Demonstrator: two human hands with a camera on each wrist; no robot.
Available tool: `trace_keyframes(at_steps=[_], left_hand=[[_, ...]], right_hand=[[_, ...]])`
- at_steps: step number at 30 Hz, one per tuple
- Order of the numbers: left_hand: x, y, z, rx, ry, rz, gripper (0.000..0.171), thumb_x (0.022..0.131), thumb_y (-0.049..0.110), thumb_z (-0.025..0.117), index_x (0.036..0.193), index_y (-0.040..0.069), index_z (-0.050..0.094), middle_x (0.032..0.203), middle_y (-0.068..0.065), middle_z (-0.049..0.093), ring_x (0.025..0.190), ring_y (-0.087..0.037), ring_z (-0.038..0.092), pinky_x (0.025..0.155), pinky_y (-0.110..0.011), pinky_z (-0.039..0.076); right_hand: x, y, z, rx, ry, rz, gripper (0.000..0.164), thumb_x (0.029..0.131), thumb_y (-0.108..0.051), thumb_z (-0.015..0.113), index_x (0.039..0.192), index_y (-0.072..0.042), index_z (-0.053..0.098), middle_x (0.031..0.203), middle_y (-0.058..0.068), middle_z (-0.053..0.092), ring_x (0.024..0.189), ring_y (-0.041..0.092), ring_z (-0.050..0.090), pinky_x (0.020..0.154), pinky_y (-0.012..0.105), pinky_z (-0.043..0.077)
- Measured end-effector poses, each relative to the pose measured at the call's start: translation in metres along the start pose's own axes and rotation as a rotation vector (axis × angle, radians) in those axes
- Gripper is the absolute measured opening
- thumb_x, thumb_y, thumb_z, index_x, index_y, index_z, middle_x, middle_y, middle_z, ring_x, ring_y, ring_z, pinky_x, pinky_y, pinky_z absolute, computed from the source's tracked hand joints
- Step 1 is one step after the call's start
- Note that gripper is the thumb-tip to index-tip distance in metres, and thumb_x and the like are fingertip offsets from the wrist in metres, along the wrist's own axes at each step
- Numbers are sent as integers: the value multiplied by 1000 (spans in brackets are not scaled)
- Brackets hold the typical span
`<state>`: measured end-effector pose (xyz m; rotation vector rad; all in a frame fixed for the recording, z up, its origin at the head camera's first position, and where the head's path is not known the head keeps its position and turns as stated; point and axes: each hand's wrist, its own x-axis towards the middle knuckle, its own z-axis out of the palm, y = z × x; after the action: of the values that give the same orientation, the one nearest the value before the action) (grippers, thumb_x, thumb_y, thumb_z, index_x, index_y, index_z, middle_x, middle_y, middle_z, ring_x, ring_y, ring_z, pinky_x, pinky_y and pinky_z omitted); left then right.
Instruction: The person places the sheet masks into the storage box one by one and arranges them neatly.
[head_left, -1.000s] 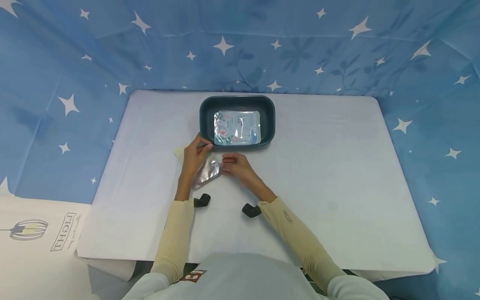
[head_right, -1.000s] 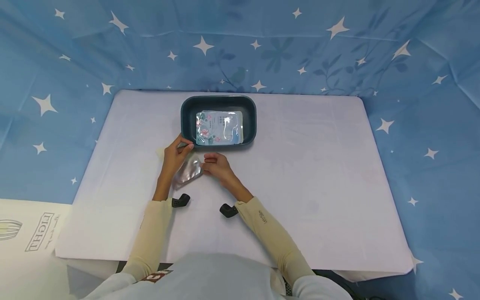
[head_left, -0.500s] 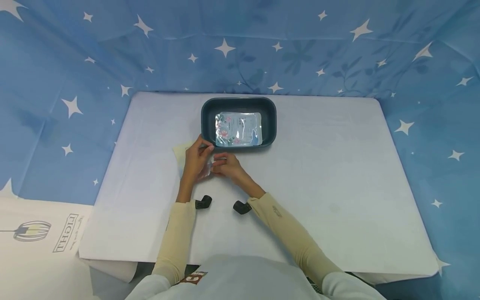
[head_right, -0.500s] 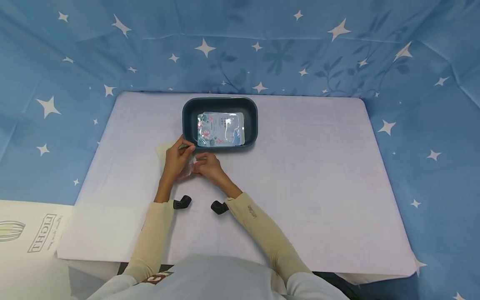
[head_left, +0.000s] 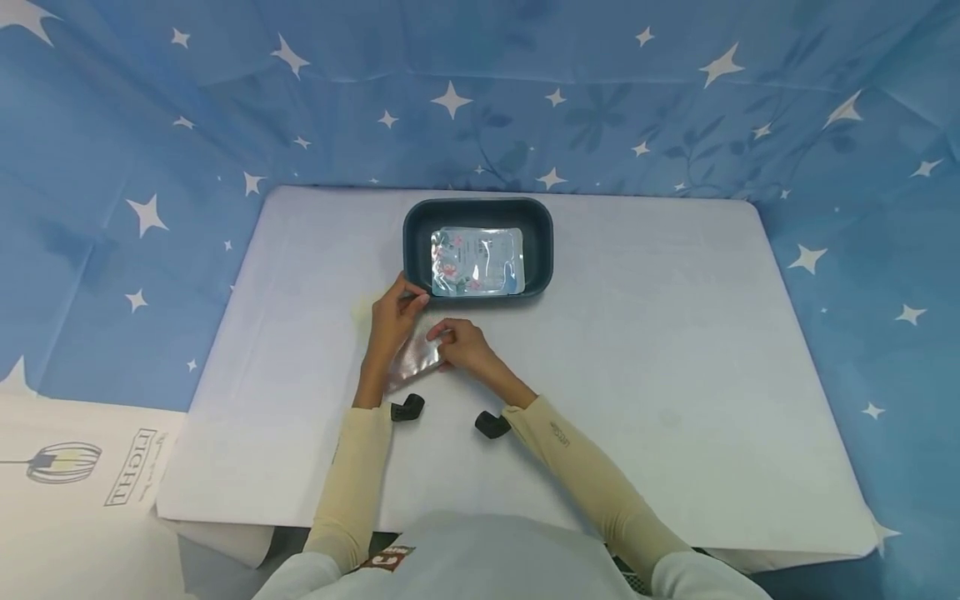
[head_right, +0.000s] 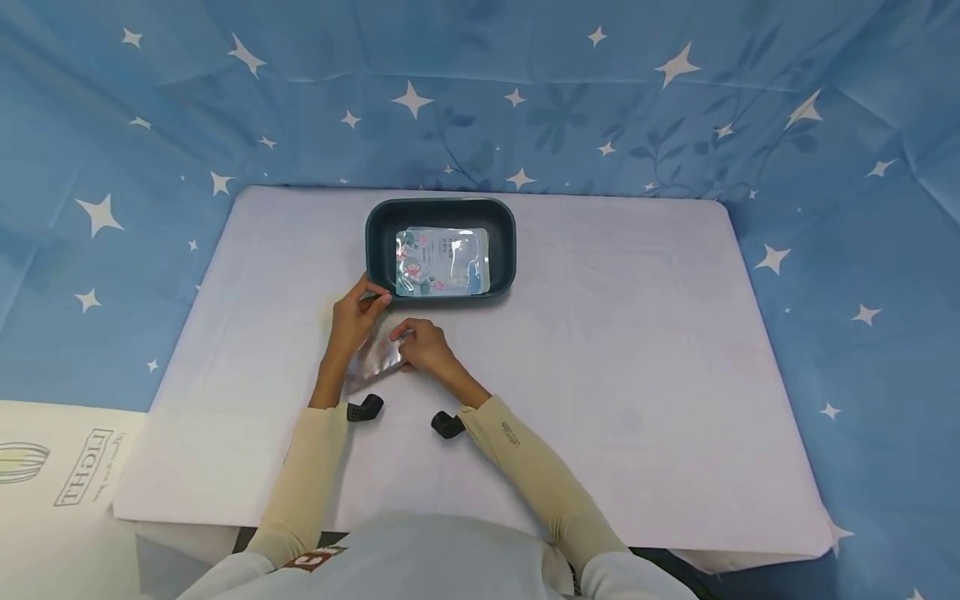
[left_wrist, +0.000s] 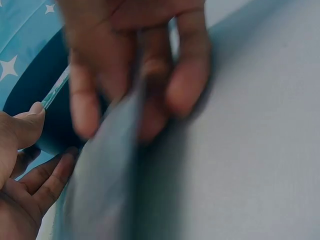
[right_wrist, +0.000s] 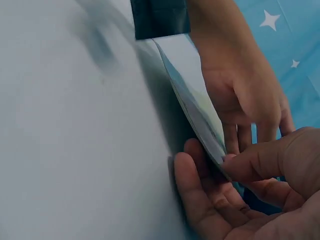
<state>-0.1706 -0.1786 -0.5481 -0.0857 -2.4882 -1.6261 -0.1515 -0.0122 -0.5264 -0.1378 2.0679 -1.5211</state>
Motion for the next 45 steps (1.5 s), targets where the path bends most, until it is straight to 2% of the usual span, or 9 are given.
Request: trace_keyframes(at_steps=[5, 11, 15, 21, 25, 27, 30, 35, 45], left_hand=[[2, 0, -3, 25, 28, 22, 21, 93, 22, 65, 105, 4, 62, 130, -16, 62, 112, -35, 66, 95, -35, 57], [-1, 1, -4, 25, 23, 42, 21, 93, 19, 65, 103, 1, 60, 147, -14, 49, 115, -36, 65, 94, -34, 57], [-1, 0, -3, 22, 23, 43, 22, 93, 20, 66, 102, 0, 59, 143, -13, 53, 115, -35, 65, 95, -33, 57], [-2, -2, -1, 24, 20, 30, 22, 93, 21, 66, 103, 2, 59, 140, -13, 55, 115, -34, 65, 96, -34, 57], [-4, -2, 1, 21, 28, 36, 22, 93, 21, 66, 102, 1, 59, 137, -14, 57, 115, -34, 65, 96, -35, 56], [-5, -2, 1, 18, 31, 40, 22, 93, 19, 66, 101, 0, 59, 138, -14, 56, 114, -35, 65, 96, -35, 57], [-6, -1, 2, 17, 36, 24, 19, 93, 17, 66, 100, 1, 59, 139, -14, 56, 114, -35, 66, 95, -34, 57], [-5, 1, 3, 19, 35, 0, 17, 94, 16, 66, 101, 2, 59, 136, -14, 58, 113, -34, 66, 94, -34, 57], [-4, 4, 5, 17, 27, 9, 20, 94, 19, 66, 101, 1, 59, 142, -14, 53, 115, -35, 65, 96, -35, 57]], right_hand=[[-8, 9, -19, 3, 25, 7, 31, 87, 9, 42, 105, 3, 67, 80, 8, 59, 62, 17, 61, 60, 31, 63], [-15, 16, -41, -104, 160, -18, 12, 91, -9, 63, 97, 0, 68, 101, 14, 67, 81, 20, 64, 65, 28, 62], [-18, 22, -49, -193, 244, -60, 30, 82, -21, 80, 100, -3, 65, 109, 13, 67, 96, 25, 61, 79, 30, 56], [-22, 25, -55, -174, 260, -37, 59, 75, -18, 85, 123, -3, 54, 129, 17, 59, 120, 30, 54, 104, 39, 47], [-23, 25, -60, -96, 220, 35, 54, 77, -16, 84, 121, -1, 57, 118, 16, 63, 100, 23, 61, 85, 29, 54], [-24, 26, -64, -47, 192, 60, 49, 78, -14, 82, 117, 1, 58, 108, 14, 64, 86, 19, 62, 70, 24, 53], [-26, 28, -69, 1, 164, 56, 41, 79, -11, 80, 113, 3, 60, 96, 10, 64, 75, 14, 59, 61, 20, 50], [-29, 32, -78, -23, 175, 11, 34, 79, -10, 78, 107, 1, 63, 91, 6, 63, 76, 13, 54, 65, 20, 46], [-44, 21, -104, -204, 117, -72, 34, 84, -18, 76, 112, -3, 63, 106, 11, 67, 94, 22, 58, 85, 33, 52]])
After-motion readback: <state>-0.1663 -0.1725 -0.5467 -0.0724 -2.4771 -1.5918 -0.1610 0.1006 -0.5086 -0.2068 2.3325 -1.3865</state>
